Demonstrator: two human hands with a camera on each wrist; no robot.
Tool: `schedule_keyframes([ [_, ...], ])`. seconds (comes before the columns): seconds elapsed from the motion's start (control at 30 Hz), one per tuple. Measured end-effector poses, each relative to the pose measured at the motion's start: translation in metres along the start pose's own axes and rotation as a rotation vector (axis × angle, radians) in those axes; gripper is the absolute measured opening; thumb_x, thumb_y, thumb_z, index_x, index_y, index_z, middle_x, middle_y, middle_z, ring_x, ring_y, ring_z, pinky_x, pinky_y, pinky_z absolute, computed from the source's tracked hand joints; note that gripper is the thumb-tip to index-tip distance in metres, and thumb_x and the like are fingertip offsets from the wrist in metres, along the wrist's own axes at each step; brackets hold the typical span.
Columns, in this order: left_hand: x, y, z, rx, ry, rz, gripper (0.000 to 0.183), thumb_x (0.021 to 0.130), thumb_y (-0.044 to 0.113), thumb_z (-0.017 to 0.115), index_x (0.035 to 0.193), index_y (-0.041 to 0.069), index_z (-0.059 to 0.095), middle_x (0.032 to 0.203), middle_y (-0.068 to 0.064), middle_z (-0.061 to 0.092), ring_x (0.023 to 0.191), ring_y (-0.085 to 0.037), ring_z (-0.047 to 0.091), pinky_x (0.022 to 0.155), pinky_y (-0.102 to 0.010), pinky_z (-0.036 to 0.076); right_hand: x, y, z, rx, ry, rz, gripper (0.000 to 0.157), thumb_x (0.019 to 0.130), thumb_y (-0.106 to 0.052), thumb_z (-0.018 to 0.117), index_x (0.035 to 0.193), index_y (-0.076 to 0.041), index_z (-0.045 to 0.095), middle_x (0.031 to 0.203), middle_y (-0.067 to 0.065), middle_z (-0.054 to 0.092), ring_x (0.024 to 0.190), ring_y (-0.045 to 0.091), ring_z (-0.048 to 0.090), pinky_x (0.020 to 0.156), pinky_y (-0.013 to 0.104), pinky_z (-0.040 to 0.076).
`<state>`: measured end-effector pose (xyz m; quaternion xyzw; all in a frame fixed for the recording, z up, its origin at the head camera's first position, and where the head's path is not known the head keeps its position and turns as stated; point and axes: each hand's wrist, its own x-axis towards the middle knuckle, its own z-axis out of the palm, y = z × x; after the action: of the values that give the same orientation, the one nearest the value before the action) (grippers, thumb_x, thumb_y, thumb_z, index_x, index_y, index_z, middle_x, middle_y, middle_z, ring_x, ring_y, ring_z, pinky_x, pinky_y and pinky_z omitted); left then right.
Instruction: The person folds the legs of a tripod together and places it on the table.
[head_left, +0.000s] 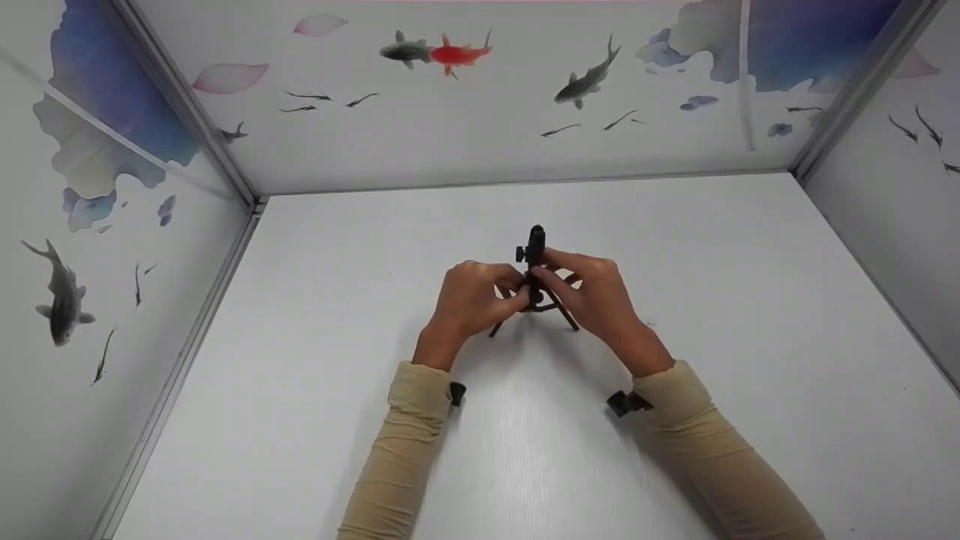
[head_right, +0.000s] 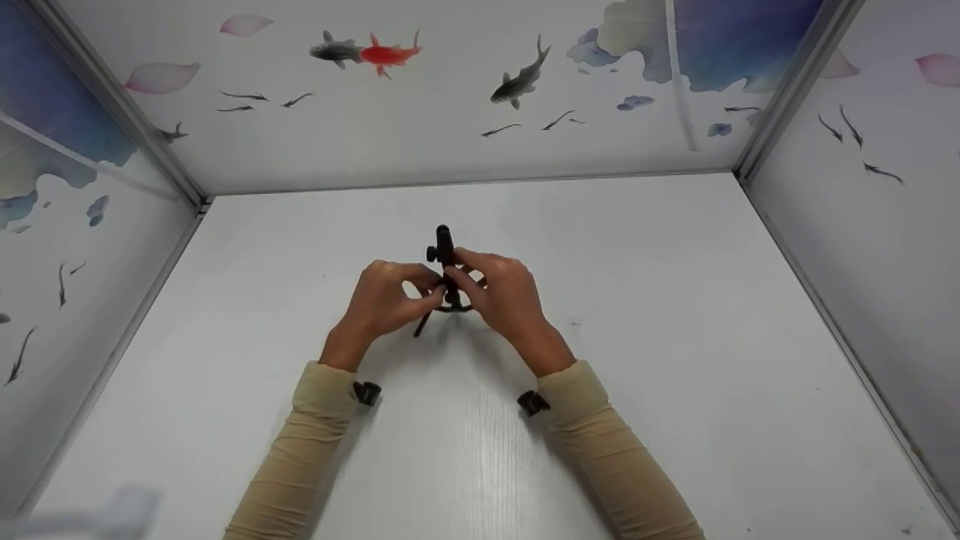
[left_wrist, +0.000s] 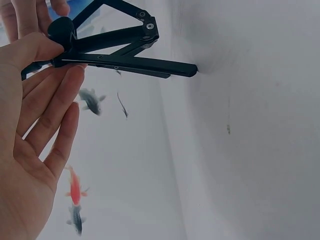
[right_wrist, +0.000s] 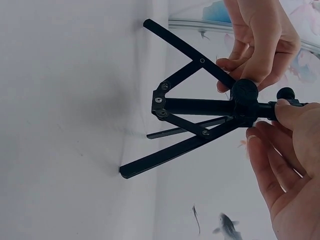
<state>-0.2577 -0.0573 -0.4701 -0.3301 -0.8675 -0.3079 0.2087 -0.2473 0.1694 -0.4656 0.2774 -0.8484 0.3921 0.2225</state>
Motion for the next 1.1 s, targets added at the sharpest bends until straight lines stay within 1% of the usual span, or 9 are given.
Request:
schedule_keyframes([
  [0.17,0.0,-0.0004,0.0007,-0.011,0.004,0.002,0.01,0.095,0.02,0.077,0.095,0.018,0.086,0.081,0.005,0.083,0.071,-0.01,0.077,0.063,-0.033,0.058,-0.0005,-0.0007,-0.0007,0.0,-0.006,0.01,0.03,0.105,-0.024,0.073,0.133,-0.015,0.078,0.112,0.004,0.085,0.098,0.018,0.082,0.069,0.036,0.065],
  [0.43,-0.0003,-0.0001,0.0006,-0.017,0.004,-0.001,0.01,0.095,0.019,0.076,0.096,0.017,0.086,0.08,0.002,0.082,0.071,-0.015,0.077,0.064,-0.036,0.057,-0.0004,-0.0021,-0.0013,0.006,-0.005,0.01,0.029,0.105,-0.023,0.073,0.132,-0.014,0.078,0.112,0.004,0.084,0.099,0.018,0.082,0.069,0.037,0.065],
  [0.73,0.0009,0.0006,0.0004,0.015,0.027,0.007,0.01,0.094,0.02,0.077,0.096,0.018,0.086,0.082,0.007,0.083,0.07,-0.006,0.076,0.065,-0.031,0.059,-0.0003,-0.0004,-0.0005,-0.011,0.005,-0.009,0.029,0.105,-0.021,0.073,0.132,-0.012,0.078,0.111,0.005,0.085,0.097,0.018,0.082,0.067,0.035,0.064],
  [1.1,0.002,0.0022,-0.001,-0.008,0.045,0.011,0.009,0.093,0.019,0.077,0.095,0.016,0.086,0.082,0.006,0.083,0.07,-0.008,0.076,0.066,-0.032,0.059,0.0002,0.0005,-0.0011,-0.015,0.002,-0.012,0.029,0.104,-0.02,0.074,0.131,-0.01,0.078,0.111,0.006,0.085,0.097,0.019,0.082,0.068,0.036,0.065],
])
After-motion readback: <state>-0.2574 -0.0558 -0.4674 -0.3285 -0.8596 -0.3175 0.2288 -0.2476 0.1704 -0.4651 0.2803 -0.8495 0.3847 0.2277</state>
